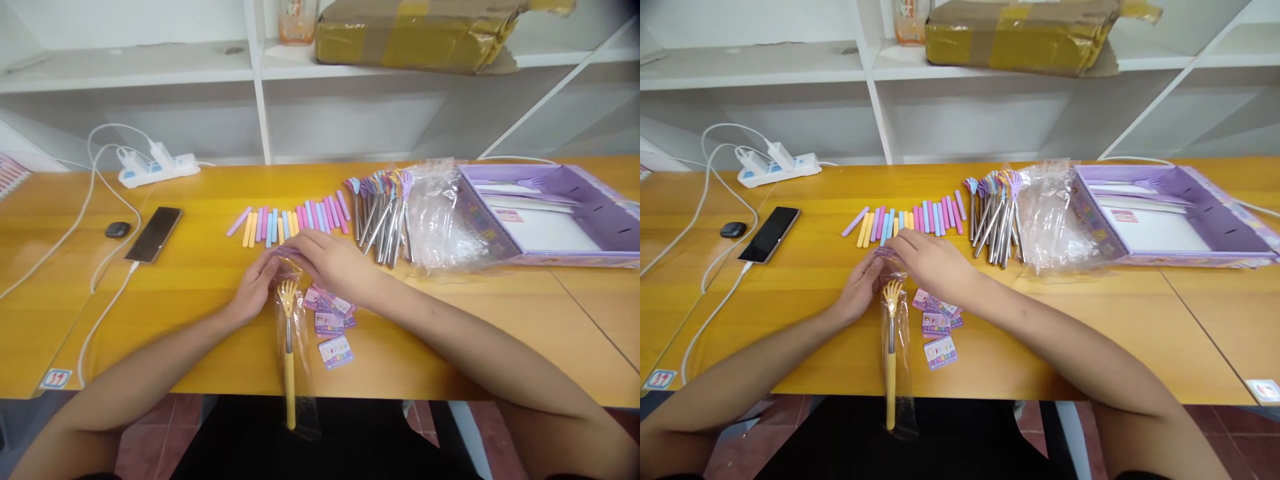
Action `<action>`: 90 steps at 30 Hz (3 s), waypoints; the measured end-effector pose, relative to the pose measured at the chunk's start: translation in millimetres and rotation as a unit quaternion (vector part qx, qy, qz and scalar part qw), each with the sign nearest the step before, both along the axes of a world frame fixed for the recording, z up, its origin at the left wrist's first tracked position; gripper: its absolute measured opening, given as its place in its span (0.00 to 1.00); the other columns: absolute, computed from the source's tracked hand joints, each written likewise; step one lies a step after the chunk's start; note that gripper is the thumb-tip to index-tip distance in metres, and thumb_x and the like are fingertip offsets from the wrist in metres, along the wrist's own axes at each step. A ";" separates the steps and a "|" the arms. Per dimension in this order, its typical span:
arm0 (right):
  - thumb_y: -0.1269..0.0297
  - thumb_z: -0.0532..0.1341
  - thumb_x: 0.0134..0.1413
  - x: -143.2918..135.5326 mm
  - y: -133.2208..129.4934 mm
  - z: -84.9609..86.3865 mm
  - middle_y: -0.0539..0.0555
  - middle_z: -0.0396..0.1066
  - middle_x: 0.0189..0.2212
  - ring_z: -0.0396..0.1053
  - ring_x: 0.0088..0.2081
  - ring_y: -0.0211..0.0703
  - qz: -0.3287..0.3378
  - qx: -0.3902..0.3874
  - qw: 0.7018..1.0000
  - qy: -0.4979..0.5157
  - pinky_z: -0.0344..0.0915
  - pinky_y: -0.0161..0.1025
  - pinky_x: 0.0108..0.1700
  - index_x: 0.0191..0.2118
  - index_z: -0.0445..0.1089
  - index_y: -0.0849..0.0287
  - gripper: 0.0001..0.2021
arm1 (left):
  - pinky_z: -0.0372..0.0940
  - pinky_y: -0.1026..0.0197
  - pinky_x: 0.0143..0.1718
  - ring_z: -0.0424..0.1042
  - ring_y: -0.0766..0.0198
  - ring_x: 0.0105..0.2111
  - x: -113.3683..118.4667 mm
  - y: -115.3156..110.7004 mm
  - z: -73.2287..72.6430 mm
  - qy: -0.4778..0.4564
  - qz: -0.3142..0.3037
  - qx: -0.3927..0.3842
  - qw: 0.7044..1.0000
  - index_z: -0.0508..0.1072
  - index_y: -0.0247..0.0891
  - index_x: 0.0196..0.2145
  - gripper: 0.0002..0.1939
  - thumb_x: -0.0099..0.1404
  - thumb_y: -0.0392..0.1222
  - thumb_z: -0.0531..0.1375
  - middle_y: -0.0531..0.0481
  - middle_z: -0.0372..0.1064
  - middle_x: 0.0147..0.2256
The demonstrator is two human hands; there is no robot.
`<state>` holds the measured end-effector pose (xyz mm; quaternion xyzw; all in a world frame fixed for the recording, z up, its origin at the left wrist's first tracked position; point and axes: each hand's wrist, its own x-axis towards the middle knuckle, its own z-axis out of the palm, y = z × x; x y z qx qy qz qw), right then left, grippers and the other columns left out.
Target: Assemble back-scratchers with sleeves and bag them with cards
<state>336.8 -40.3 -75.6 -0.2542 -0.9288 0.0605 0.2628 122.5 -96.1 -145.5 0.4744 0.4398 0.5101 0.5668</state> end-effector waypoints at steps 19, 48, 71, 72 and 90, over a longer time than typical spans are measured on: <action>0.64 0.52 0.82 -0.9 18.3 1.1 0.60 0.76 0.46 0.71 0.45 0.48 -0.003 0.003 0.999 -0.045 0.62 0.42 0.41 0.56 0.78 0.62 0.16 | 0.74 0.50 0.56 0.81 0.53 0.46 -5.6 4.1 -1.4 0.087 -0.033 0.040 0.995 0.82 0.38 0.53 0.24 0.72 0.60 0.69 0.41 0.83 0.51; 0.62 0.55 0.79 5.9 25.8 8.2 0.58 0.76 0.44 0.72 0.42 0.44 -0.013 -0.146 0.989 0.015 0.65 0.41 0.45 0.47 0.77 0.61 0.14 | 0.78 0.54 0.52 0.81 0.55 0.48 -4.0 4.8 1.6 0.071 -0.043 0.043 0.996 0.76 0.40 0.60 0.23 0.76 0.56 0.66 0.42 0.81 0.53; 0.65 0.58 0.72 3.2 27.9 6.7 0.55 0.77 0.37 0.70 0.37 0.41 -0.029 -0.203 0.976 0.075 0.63 0.41 0.44 0.37 0.75 0.60 0.11 | 0.74 0.57 0.40 0.78 0.61 0.37 -4.3 -4.5 6.4 0.141 -0.019 0.062 0.988 0.76 0.50 0.65 0.26 0.71 0.44 0.69 0.44 0.73 0.65; 0.65 0.58 0.72 3.2 27.7 6.5 0.55 0.77 0.37 0.70 0.37 0.41 -0.027 -0.203 0.976 0.074 0.63 0.41 0.45 0.38 0.75 0.60 0.11 | 0.75 0.57 0.40 0.79 0.60 0.38 -4.6 -4.4 5.9 0.140 -0.020 0.061 0.988 0.75 0.50 0.65 0.27 0.71 0.44 0.69 0.44 0.73 0.65; 0.61 0.66 0.70 4.7 31.0 2.1 0.52 0.77 0.37 0.71 0.37 0.41 0.021 -0.311 0.949 0.052 0.64 0.40 0.42 0.42 0.74 0.59 0.07 | 0.76 0.61 0.44 0.84 0.62 0.43 0.6 -6.4 5.2 0.051 -0.053 0.048 0.996 0.54 0.51 0.69 0.36 0.72 0.41 0.70 0.45 0.75 0.55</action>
